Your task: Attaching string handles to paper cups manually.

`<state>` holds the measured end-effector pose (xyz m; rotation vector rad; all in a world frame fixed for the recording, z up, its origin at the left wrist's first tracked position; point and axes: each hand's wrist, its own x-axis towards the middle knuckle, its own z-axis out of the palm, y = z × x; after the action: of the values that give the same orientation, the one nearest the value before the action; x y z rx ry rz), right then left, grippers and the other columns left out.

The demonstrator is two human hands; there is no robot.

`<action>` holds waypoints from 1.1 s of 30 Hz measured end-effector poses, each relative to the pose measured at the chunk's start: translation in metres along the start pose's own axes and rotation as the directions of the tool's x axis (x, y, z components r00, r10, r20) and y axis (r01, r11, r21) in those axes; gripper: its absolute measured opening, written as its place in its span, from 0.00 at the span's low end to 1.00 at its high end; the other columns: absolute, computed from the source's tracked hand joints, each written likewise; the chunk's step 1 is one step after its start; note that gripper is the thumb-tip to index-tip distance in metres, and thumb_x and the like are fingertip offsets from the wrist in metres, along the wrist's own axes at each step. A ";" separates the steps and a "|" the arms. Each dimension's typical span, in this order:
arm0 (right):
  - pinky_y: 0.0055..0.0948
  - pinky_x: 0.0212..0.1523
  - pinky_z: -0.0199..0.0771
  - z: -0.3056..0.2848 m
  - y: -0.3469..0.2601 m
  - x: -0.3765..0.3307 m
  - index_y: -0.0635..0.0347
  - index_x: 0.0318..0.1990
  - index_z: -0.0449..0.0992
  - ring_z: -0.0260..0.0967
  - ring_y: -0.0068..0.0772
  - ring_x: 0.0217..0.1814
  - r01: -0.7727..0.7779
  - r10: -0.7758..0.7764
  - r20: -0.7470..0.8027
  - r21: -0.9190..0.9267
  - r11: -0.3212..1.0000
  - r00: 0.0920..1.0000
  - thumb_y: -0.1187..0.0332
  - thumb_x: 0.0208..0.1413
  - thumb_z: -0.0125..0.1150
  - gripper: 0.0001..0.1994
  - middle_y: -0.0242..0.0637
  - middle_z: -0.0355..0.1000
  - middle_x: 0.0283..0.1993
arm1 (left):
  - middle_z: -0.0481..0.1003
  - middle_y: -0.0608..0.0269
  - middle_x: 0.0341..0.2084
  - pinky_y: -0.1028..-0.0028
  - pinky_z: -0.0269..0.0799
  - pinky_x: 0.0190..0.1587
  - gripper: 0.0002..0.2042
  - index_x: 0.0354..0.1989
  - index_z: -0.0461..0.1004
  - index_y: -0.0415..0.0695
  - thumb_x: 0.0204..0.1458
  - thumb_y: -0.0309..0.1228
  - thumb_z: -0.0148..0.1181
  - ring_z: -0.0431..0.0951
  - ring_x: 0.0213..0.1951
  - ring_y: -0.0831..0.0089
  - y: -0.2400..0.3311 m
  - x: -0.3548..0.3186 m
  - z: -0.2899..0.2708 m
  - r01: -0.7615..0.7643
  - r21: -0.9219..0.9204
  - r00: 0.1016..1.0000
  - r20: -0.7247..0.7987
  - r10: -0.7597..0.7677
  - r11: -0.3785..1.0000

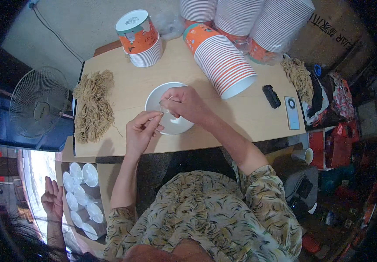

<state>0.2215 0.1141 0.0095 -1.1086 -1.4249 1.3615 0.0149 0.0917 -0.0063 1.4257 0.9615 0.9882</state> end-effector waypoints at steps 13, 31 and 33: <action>0.16 0.16 0.54 0.003 0.002 0.003 0.62 0.36 0.78 0.61 0.12 0.17 -0.205 0.200 0.047 0.158 0.966 0.979 0.67 0.59 0.65 0.07 0.26 0.68 0.20 | 0.79 0.60 0.36 0.83 0.70 0.24 0.05 0.41 0.81 0.37 0.59 0.21 0.63 0.78 0.24 0.83 -0.021 -0.003 0.021 -0.191 0.084 0.950 -0.235 0.206 0.978; 0.21 0.14 0.58 0.008 -0.008 0.003 0.64 0.24 0.76 0.63 0.18 0.14 -0.265 0.264 0.032 0.023 0.964 0.964 0.72 0.51 0.61 0.07 0.31 0.69 0.16 | 0.80 0.62 0.34 0.82 0.74 0.24 0.07 0.42 0.80 0.39 0.56 0.20 0.66 0.79 0.25 0.81 -0.023 -0.005 0.025 -0.364 0.386 0.848 -0.240 0.473 0.848; 0.21 0.13 0.57 0.009 -0.010 0.004 0.64 0.24 0.76 0.62 0.18 0.14 -0.278 0.277 0.037 0.023 0.960 0.960 0.72 0.51 0.62 0.07 0.31 0.69 0.16 | 0.80 0.61 0.34 0.81 0.75 0.24 0.06 0.42 0.80 0.39 0.56 0.20 0.66 0.80 0.26 0.80 -0.025 -0.004 0.024 -0.396 0.412 0.827 -0.228 0.513 0.821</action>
<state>0.2111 0.1158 0.0194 -1.3100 -1.3046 1.5977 0.0351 0.0820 -0.0331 1.8892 1.0960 1.5136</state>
